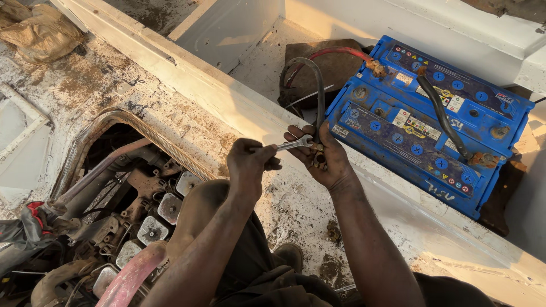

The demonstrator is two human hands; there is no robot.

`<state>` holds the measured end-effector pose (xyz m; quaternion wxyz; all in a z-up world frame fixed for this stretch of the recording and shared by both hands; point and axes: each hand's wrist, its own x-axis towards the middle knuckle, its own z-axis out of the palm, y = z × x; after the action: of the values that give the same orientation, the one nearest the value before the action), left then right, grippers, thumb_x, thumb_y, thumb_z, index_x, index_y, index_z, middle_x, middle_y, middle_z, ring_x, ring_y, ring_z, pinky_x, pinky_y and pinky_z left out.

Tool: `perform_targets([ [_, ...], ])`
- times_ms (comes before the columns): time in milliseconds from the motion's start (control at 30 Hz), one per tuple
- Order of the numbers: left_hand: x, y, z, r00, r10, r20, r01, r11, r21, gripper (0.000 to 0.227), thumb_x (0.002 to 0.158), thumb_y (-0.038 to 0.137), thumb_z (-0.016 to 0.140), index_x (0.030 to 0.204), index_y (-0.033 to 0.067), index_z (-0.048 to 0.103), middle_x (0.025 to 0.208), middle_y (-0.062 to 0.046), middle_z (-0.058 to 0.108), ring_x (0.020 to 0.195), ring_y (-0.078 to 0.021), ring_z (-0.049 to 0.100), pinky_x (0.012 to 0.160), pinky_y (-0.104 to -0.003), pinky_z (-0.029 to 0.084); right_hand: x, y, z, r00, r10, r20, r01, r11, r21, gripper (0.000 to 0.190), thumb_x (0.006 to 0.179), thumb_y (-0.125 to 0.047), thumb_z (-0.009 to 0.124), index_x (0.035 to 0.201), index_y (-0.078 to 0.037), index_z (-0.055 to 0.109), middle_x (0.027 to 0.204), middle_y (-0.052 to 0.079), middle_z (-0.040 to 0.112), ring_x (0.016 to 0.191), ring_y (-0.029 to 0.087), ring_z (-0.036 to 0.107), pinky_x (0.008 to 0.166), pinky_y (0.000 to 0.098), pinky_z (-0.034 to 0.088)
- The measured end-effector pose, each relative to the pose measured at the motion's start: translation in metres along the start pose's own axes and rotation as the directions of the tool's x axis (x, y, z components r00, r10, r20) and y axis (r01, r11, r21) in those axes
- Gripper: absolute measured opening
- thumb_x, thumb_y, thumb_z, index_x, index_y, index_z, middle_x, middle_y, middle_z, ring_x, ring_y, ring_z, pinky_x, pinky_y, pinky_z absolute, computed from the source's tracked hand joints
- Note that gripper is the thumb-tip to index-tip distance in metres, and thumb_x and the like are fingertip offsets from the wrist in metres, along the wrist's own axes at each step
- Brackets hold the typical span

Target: The person uses pliers and a wrench to remove and reattach corroded terminals on two blue batteries. They repeatedly loosen nuts, detach cables, and tighten connections while working in a confined white compartment.

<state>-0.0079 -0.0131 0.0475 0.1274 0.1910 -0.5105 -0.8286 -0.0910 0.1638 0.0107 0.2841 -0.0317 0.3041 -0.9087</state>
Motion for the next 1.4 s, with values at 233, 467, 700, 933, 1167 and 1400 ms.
perform_targets([
  [233,-0.028,-0.006,-0.012,0.975,-0.191,0.109,0.130,0.900,0.417,0.023,0.088,0.018,0.077,0.094,-0.0015,0.066,0.065,-0.006,0.065,0.048,-0.0121,0.060,0.040,-0.028,0.046,0.004,0.006,-0.004,1.000,-0.027,-0.009,0.027,1.000,0.013,0.045,0.083,-0.048,0.078,0.100,-0.006,0.074,0.126,0.025,0.069,0.126,0.040,0.064,0.113,0.0548,0.052],
  [467,-0.029,-0.015,-0.010,0.958,-0.206,0.201,0.128,0.930,0.345,0.029,0.091,0.024,0.077,0.089,-0.0015,0.065,0.064,-0.006,0.063,0.046,-0.0097,0.054,0.039,-0.027,0.043,0.006,0.006,-0.001,0.998,-0.020,0.055,0.019,1.000,0.024,0.045,0.087,-0.049,0.075,0.098,-0.006,0.072,0.130,0.029,0.067,0.128,0.041,0.063,0.113,0.0542,0.051],
  [700,-0.003,-0.022,-0.032,0.974,-0.085,0.209,-0.030,0.870,0.493,0.025,0.088,0.024,0.082,0.082,0.0021,0.071,0.063,-0.003,0.064,0.049,-0.0062,0.053,0.042,-0.024,0.041,0.000,0.003,-0.004,0.996,0.051,0.078,-0.046,0.997,-0.062,0.042,0.088,-0.048,0.074,0.098,-0.008,0.074,0.129,0.028,0.068,0.120,0.045,0.066,0.107,0.0622,0.051],
  [933,-0.005,-0.016,-0.034,0.945,-0.197,0.262,0.045,0.870,0.492,0.027,0.089,0.022,0.080,0.084,-0.0021,0.069,0.062,-0.004,0.064,0.048,-0.0081,0.057,0.042,-0.026,0.047,-0.003,0.002,-0.006,0.988,0.058,0.144,-0.042,0.993,-0.110,0.039,0.090,-0.046,0.075,0.100,-0.009,0.076,0.128,0.026,0.069,0.120,0.044,0.065,0.110,0.0609,0.050],
  [1167,-0.033,-0.026,-0.023,0.935,-0.266,0.233,0.163,0.908,0.385,0.027,0.093,0.023,0.072,0.093,-0.0032,0.068,0.061,-0.007,0.062,0.045,-0.0121,0.056,0.040,-0.028,0.045,0.001,0.005,-0.004,0.987,0.060,0.150,-0.046,0.995,-0.091,0.036,0.089,-0.045,0.076,0.096,-0.010,0.075,0.129,0.024,0.069,0.129,0.045,0.061,0.114,0.0615,0.048],
  [1400,-0.048,-0.008,-0.019,0.940,-0.234,0.247,0.111,0.898,0.425,0.030,0.101,0.028,0.057,0.110,-0.0009,0.059,0.072,-0.013,0.068,0.059,-0.0226,0.068,0.054,-0.038,0.055,0.000,0.007,0.001,0.988,0.046,0.144,-0.036,0.997,-0.070,0.040,0.091,-0.049,0.072,0.096,-0.009,0.076,0.127,0.024,0.069,0.132,0.045,0.059,0.116,0.0638,0.045],
])
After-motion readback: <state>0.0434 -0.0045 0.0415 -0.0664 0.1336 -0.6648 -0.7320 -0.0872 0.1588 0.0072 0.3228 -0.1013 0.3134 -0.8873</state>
